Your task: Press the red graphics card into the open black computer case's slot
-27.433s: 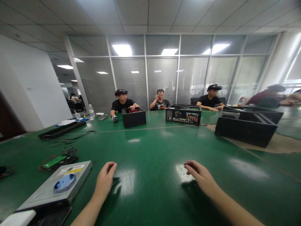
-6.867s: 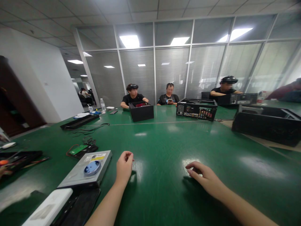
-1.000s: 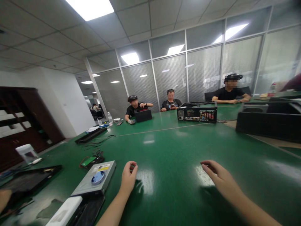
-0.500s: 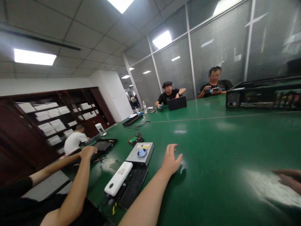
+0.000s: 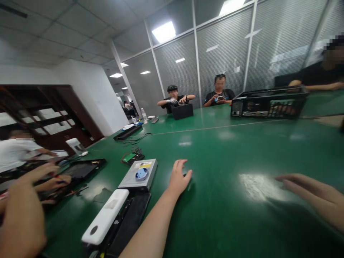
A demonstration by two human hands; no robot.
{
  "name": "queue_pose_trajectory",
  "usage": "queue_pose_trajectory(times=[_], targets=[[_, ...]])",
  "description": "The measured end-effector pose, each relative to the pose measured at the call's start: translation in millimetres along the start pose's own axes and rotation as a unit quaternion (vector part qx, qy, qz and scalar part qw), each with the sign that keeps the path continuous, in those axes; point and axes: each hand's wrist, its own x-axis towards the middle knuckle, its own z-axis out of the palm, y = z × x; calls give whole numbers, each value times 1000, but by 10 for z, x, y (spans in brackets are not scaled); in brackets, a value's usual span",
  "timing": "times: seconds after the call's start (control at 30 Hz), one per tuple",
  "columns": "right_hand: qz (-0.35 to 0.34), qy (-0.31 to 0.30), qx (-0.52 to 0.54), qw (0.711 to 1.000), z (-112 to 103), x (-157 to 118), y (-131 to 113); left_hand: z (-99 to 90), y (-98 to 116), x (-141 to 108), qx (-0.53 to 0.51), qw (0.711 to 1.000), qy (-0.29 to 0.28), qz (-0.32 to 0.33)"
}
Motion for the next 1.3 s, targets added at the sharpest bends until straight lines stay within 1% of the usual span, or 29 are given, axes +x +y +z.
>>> queue_pose_trajectory(times=[0.07,0.1,0.2,0.3,0.47,0.53,0.6,0.7,0.8,0.97,1.17,1.3], targets=[[15,-44,29,998,-91,8,-100,-2,-8,31,2,1000,6,-9],[19,-53,41,998,-122,8,-154,-3,-14,48,4,1000,8,-13],[13,-47,45,998,-149,-8,-285,-9,-36,88,13,1000,12,-18],[3,-42,58,997,-130,-25,-333,-16,-56,99,14,1000,7,-22],[-3,-51,76,996,-111,-20,-306,-23,-81,99,28,999,-34,-19],[-9,-53,71,996,-108,-20,-297,-23,-86,108,64,997,-31,-13],[-14,-54,75,996,-108,-22,-292,-23,-93,117,110,994,-15,-19],[-12,-56,79,995,-111,-23,-278,-25,-113,122,163,985,-1,-51],[-10,-68,81,994,-112,-20,-260,-31,-136,120,195,978,-12,-78],[-20,-68,108,992,-112,-21,-276,-29,-166,124,194,975,-48,-97],[-21,-69,105,992,-100,-13,-288,-34,-139,119,175,979,-31,-103],[-20,-73,127,989,-75,-1,-258,-53,-132,107,206,967,-66,-136]])
